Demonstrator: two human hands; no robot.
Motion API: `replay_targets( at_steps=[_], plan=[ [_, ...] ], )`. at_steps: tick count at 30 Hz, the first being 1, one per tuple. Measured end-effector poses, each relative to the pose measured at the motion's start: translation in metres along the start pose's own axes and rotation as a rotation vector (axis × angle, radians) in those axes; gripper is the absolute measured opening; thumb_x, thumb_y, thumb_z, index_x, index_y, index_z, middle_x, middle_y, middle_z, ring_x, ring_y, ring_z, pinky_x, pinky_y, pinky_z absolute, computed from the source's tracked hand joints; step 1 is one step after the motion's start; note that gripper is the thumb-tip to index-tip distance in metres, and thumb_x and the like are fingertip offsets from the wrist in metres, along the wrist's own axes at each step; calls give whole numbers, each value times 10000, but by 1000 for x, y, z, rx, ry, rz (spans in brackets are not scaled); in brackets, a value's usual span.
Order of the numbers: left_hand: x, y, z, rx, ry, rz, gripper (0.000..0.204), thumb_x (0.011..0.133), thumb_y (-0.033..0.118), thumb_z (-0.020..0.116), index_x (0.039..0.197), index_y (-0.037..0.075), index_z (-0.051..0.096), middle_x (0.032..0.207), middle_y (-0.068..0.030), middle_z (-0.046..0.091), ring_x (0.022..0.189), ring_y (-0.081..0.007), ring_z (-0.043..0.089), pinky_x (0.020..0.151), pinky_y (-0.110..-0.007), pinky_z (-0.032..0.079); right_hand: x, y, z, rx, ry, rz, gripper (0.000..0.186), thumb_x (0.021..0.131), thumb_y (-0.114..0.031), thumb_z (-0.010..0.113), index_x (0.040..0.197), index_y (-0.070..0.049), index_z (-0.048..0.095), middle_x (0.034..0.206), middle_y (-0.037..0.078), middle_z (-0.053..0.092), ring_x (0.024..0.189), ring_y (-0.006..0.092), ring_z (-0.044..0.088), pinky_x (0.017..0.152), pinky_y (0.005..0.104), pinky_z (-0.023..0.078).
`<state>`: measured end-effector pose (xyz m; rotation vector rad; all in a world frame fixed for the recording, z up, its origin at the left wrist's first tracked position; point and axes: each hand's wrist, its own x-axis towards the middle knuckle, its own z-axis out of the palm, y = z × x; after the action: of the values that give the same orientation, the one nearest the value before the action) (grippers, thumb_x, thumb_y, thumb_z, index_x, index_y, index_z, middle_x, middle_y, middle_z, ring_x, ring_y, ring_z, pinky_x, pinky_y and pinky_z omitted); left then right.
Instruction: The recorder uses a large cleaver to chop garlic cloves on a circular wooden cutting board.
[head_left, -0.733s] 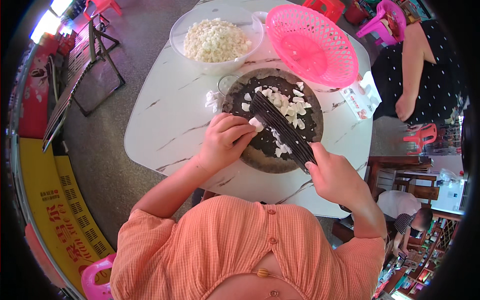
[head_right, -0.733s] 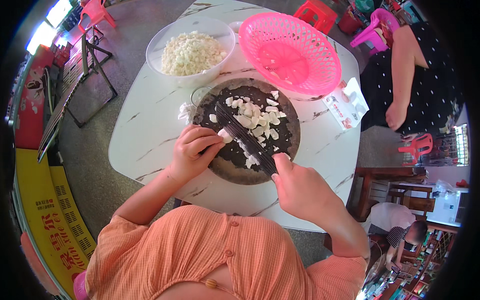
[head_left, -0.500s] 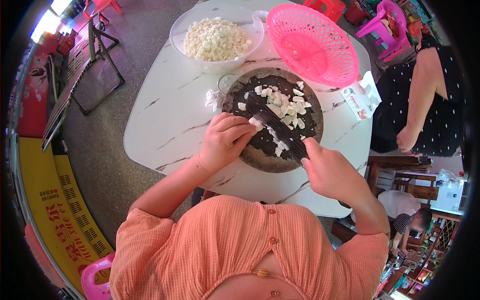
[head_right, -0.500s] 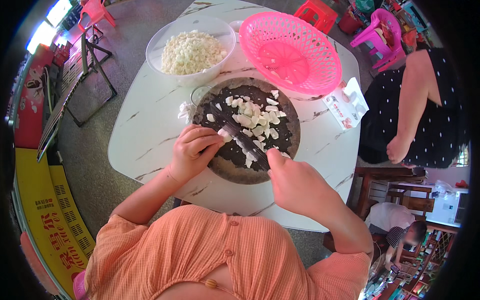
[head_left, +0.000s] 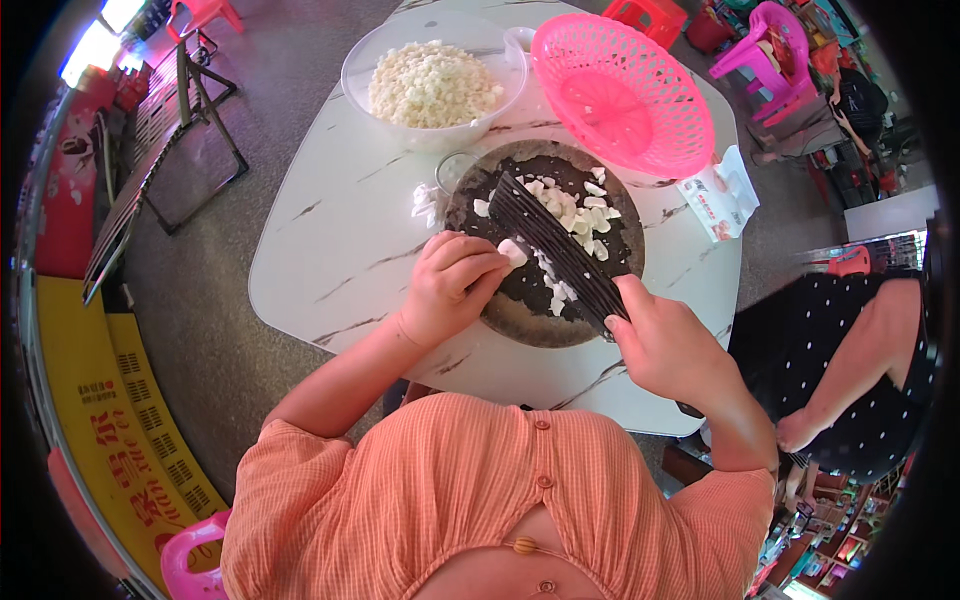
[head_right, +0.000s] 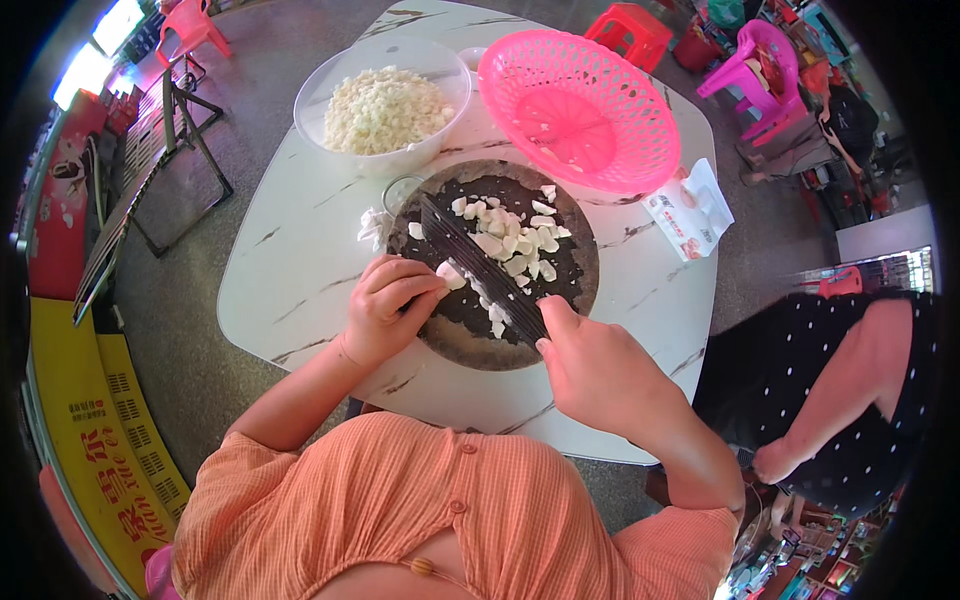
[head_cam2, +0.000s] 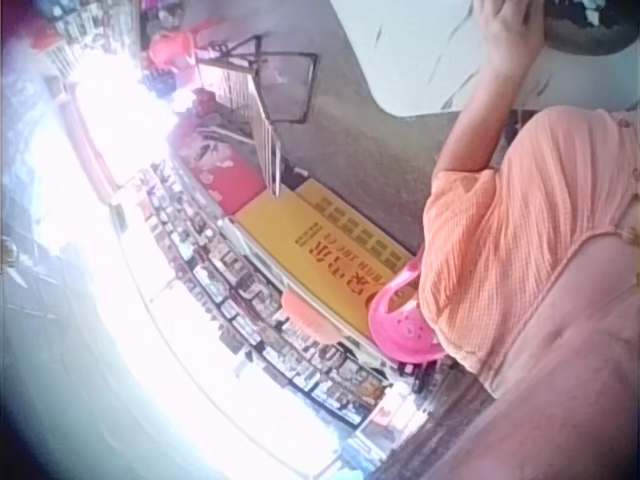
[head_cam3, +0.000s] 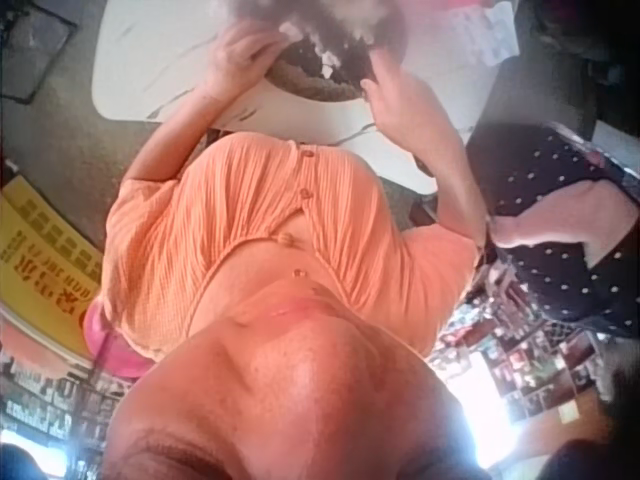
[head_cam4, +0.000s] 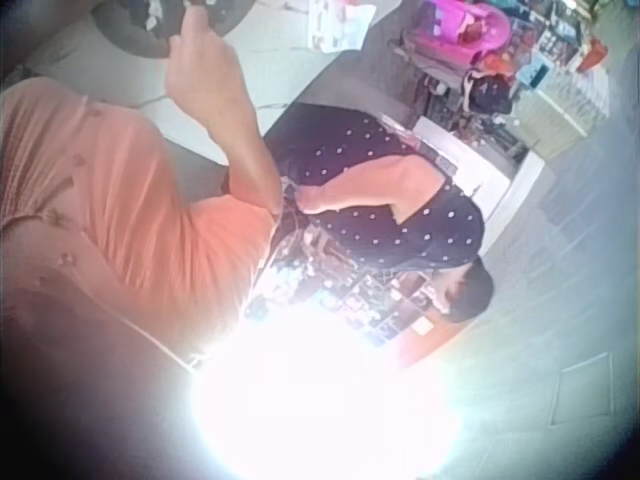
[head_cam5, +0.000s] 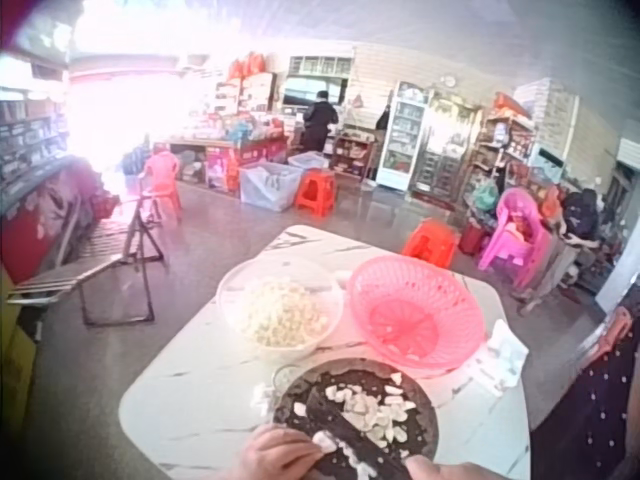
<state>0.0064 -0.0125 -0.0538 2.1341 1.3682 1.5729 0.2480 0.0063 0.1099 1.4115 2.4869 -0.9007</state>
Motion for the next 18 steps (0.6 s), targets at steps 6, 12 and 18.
replay_targets(
  at_steps=[6,12,18],
  plan=[
    [4,2,-1,6,-9,14,169,745,11,771,897,75,736,917,-54,680,805,-228,634,723,-339,515,3,2,8,-21,7,-19,212,942,-97,533,1060,9,394,776,277,621,724,502,610,629,580,471],
    [4,1,-1,3,-32,-7,168,742,16,771,892,85,742,918,-51,688,814,-227,641,733,-344,522,26,-4,19,-63,-16,-6,207,942,-100,530,1059,14,403,784,277,631,741,493,621,643,566,483],
    [2,4,0,17,-19,6,168,736,20,776,887,83,739,921,-51,688,809,-226,644,741,-346,521,22,1,17,-30,51,-33,220,944,-108,534,1078,16,412,792,276,638,755,479,630,639,555,486]
  ],
)
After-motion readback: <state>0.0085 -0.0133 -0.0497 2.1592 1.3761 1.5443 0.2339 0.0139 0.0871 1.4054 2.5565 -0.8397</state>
